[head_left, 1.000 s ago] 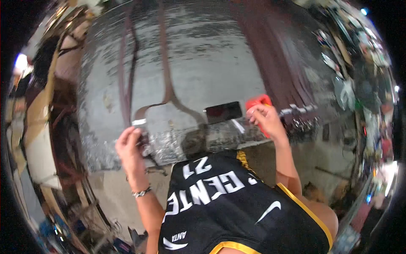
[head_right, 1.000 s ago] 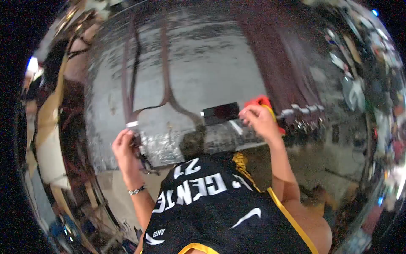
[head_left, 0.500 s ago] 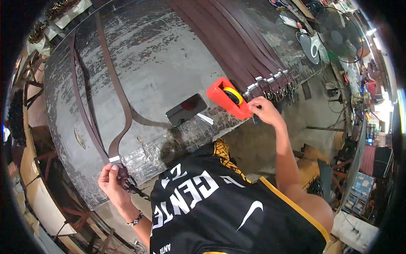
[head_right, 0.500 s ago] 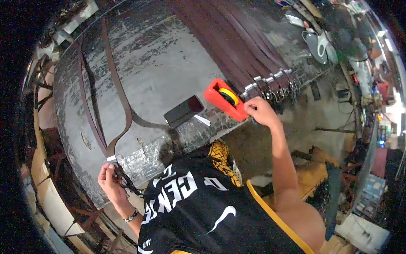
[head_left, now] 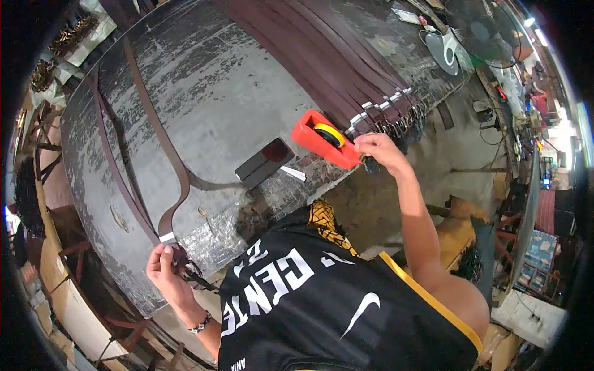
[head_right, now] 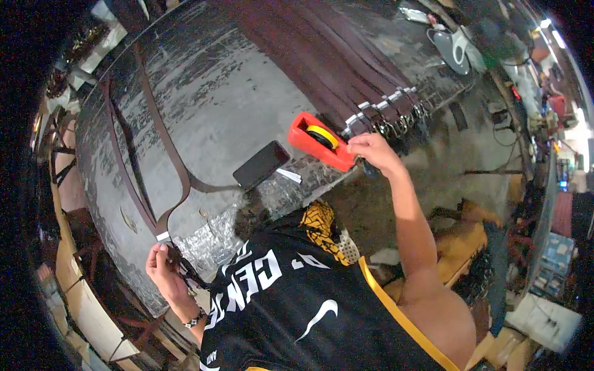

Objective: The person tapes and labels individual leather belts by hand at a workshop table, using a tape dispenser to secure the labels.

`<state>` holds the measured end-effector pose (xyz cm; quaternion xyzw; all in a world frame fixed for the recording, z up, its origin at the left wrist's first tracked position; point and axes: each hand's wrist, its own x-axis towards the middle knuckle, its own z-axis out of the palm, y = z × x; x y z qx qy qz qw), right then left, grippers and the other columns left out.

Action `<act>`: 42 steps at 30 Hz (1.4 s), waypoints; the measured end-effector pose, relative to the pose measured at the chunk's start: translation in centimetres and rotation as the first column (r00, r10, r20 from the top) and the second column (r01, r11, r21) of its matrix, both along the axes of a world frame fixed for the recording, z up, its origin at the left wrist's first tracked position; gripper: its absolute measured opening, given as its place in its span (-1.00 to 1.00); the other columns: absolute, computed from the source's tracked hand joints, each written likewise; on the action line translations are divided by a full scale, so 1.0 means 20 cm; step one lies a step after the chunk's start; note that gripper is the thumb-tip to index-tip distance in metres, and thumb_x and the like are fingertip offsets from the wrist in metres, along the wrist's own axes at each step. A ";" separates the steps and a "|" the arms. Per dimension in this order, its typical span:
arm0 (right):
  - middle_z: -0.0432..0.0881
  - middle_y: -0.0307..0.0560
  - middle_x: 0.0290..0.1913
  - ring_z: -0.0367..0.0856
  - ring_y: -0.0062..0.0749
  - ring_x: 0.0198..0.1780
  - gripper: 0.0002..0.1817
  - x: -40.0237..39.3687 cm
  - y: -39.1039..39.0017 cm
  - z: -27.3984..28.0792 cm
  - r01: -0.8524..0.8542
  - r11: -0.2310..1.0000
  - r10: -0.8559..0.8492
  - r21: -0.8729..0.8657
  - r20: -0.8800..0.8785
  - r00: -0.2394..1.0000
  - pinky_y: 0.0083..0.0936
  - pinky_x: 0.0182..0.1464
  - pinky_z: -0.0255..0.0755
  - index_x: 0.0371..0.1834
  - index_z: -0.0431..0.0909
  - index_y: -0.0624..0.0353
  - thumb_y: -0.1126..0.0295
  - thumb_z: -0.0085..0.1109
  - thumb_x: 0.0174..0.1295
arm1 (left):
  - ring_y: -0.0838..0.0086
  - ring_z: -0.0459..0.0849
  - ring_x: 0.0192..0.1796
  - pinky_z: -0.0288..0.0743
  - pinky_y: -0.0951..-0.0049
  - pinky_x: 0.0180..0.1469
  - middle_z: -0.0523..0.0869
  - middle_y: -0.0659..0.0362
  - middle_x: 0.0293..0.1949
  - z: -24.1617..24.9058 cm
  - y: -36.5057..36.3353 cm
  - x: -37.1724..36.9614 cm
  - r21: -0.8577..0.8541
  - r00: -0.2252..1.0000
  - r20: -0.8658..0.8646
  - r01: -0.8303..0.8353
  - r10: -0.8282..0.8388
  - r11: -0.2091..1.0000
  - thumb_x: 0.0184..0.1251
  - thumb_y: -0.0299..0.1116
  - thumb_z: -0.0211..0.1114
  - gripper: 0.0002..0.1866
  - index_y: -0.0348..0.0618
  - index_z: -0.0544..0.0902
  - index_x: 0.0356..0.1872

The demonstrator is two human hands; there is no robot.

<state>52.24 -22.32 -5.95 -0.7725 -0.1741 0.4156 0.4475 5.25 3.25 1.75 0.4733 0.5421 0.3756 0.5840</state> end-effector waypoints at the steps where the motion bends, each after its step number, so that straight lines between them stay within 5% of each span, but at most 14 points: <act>1: 0.67 -0.16 -0.12 0.55 -0.60 -0.19 -0.77 0.00 -0.01 0.00 -0.014 1.000 0.014 -0.004 0.016 1.000 -0.59 -0.11 0.39 -0.25 0.71 0.31 0.35 0.34 0.14 | 0.74 0.50 -0.55 0.16 0.68 -0.61 0.66 0.33 -0.49 0.00 0.00 0.01 -0.004 1.000 -0.007 -0.005 0.005 1.000 0.29 -0.40 0.35 -0.92 -0.15 0.65 -0.29; 12: 0.72 -0.25 -0.27 0.60 -0.59 -0.23 -0.73 0.02 -0.14 -0.01 -0.015 0.986 0.009 -0.164 -0.037 0.999 -0.56 -0.16 0.45 -0.19 0.73 0.22 0.25 0.34 0.18 | 0.73 0.54 -0.54 0.20 0.69 -0.63 0.65 0.32 -0.49 -0.02 0.00 0.00 -0.010 1.000 0.017 0.021 -0.021 1.000 0.32 -0.40 0.33 -0.92 -0.17 0.65 -0.29; 21: 0.71 -0.25 -0.16 0.60 -0.56 -0.08 -0.76 0.00 -0.20 -0.07 0.038 0.994 -0.053 -0.105 -0.148 0.988 -0.52 -0.05 0.46 -0.18 0.71 0.19 0.25 0.25 0.25 | 0.73 0.57 -0.52 0.24 0.70 -0.59 0.65 0.33 -0.48 -0.01 0.00 0.04 0.004 1.000 0.012 0.027 -0.027 1.000 0.34 -0.40 0.31 -0.92 -0.18 0.66 -0.28; 42: 0.68 -0.25 -0.18 0.61 -0.55 -0.08 -0.84 -0.05 -0.23 -0.15 0.125 0.992 -0.116 0.027 -0.217 0.969 -0.53 -0.07 0.50 -0.18 0.66 0.15 0.31 0.24 0.30 | 0.76 0.54 -0.53 0.15 0.71 -0.61 0.65 0.36 -0.48 -0.04 0.01 0.03 -0.045 1.000 0.010 0.026 -0.026 0.999 0.31 -0.37 0.34 -0.91 -0.13 0.65 -0.27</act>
